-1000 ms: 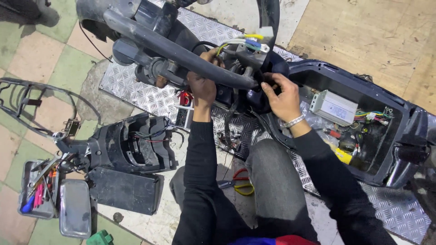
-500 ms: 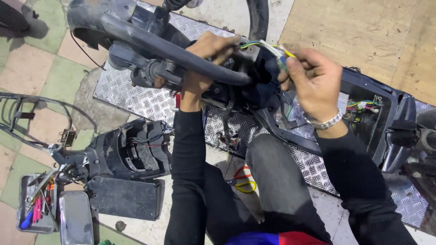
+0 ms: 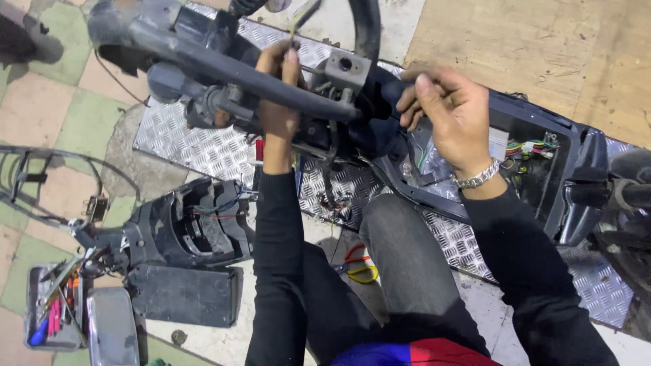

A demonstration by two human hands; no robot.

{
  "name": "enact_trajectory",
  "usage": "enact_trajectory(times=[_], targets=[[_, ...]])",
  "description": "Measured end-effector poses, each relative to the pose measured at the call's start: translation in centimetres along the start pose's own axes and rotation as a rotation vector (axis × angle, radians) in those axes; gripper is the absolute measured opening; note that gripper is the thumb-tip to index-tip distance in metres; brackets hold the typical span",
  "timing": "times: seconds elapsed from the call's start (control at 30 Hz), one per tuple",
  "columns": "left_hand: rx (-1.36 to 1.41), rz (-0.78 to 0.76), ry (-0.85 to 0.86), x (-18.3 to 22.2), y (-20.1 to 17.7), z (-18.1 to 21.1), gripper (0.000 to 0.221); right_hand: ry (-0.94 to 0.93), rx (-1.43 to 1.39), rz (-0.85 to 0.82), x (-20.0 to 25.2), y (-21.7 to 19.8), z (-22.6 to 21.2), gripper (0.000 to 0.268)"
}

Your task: Performing electrical wiring repairs on a scooter, including stripping wires, connecting them, and applying heat-shrink insulation.

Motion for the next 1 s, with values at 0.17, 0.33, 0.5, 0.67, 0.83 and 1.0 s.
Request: enact_trajectory(times=[0.17, 0.33, 0.5, 0.67, 0.83, 1.0], targets=[[-0.286, 0.108, 0.017, 8.0, -1.5, 2.0, 0.021, 0.042, 0.071, -0.125, 1.4, 2.9, 4.5, 0.026], [-0.052, 0.298, -0.151, 16.3, -1.5, 0.1, 0.031, -0.159, 0.238, -0.126, 3.1, 9.7, 4.5, 0.024], [0.534, 0.452, -0.309, 17.0, -1.9, 3.8, 0.012, -0.575, 0.512, -0.118, 2.9, 13.7, 5.7, 0.021], [0.009, 0.204, -0.247, 20.0, -5.2, 0.0, 0.030, -0.493, 0.508, -0.127, 2.0, 14.0, 8.1, 0.012], [0.038, 0.310, -0.156, 18.3, -7.5, 2.0, 0.030, -0.453, 0.533, -0.228, 1.5, 14.7, 7.6, 0.016], [0.198, 0.375, -0.270, 18.1, -8.0, 3.7, 0.036, -0.298, 0.606, -0.286, 1.6, 15.8, 5.5, 0.009]])
Point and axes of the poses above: each hand's wrist, its own x-axis away from the middle knuckle, its own y-axis out of the palm, z = x × y, the point moved 3 cm from there along -x, towards the middle knuckle, and after that the axes turned 14 degrees about y, right-handed, at the moved point
